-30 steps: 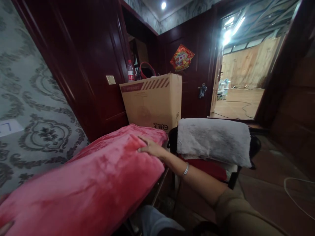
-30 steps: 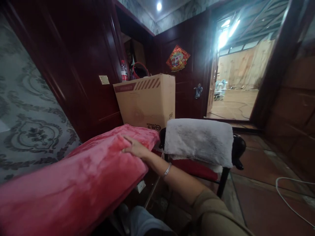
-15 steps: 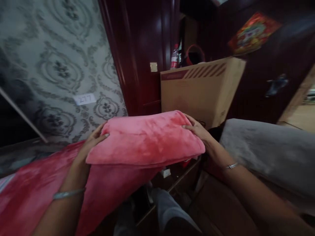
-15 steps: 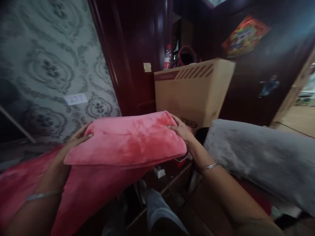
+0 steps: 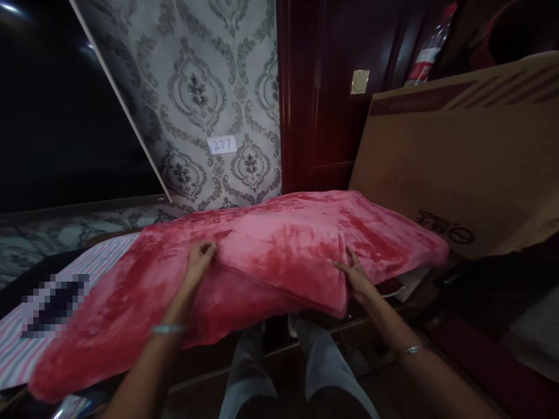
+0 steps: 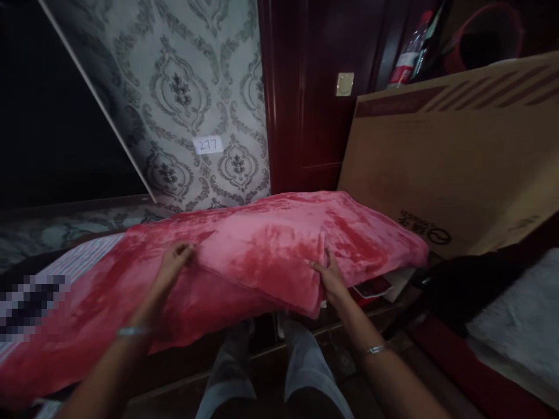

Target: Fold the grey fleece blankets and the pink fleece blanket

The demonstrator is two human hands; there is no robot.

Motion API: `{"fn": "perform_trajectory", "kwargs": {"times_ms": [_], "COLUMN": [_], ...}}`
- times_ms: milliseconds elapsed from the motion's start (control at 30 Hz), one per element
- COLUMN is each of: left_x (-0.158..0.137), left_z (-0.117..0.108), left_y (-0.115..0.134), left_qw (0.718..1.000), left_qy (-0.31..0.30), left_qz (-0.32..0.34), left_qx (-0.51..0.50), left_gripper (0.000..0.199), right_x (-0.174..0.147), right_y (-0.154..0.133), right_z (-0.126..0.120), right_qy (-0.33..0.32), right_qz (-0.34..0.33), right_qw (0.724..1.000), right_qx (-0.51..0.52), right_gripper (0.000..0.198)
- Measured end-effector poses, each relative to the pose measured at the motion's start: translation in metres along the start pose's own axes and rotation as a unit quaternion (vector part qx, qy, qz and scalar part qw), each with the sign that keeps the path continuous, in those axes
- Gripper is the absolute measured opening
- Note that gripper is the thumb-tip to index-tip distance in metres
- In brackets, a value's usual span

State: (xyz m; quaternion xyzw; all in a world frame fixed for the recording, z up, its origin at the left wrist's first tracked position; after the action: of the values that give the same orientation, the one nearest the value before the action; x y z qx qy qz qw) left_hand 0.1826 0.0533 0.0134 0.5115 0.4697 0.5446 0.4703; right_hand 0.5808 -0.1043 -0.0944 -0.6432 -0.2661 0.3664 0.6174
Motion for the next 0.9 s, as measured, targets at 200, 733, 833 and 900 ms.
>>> {"fn": "perform_trajectory", "kwargs": {"times_ms": [200, 733, 833, 900], "left_x": [-0.142, -0.143, -0.14, -0.14], "left_z": [0.068, 0.092, 0.091, 0.09], "left_y": [-0.1, -0.088, -0.093, -0.095], "left_qw": [0.902, 0.897, 0.901, 0.902], "left_qy": [-0.216, 0.058, 0.071, 0.078], "left_qz": [-0.292, -0.193, -0.19, -0.195], "left_qx": [-0.234, -0.394, -0.384, -0.378], "left_gripper": [0.053, 0.059, 0.061, 0.061], "right_x": [-0.002, -0.089, -0.064, -0.041], "right_y": [-0.03, 0.061, 0.022, -0.019], "right_z": [0.009, -0.057, -0.096, -0.097], "right_qy": [-0.046, -0.03, 0.121, 0.156], "right_qz": [0.025, 0.033, -0.102, -0.184], "right_qw": [0.998, 0.999, 0.985, 0.963], "right_qx": [0.047, 0.009, -0.07, -0.12], "right_gripper": [0.105, 0.083, 0.069, 0.062]}}
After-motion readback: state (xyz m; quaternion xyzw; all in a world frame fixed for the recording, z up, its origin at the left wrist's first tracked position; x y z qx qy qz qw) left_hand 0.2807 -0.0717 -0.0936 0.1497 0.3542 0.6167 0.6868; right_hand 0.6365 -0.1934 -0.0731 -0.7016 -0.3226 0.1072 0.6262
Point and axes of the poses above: each hand's wrist, its own x-axis towards the middle knuckle, its own z-axis out of the palm, y = z × x, the point moved 7 cm from there along x, towards the middle knuckle, and after that the axes turned 12 degrees about -x, right-handed, at the moved point
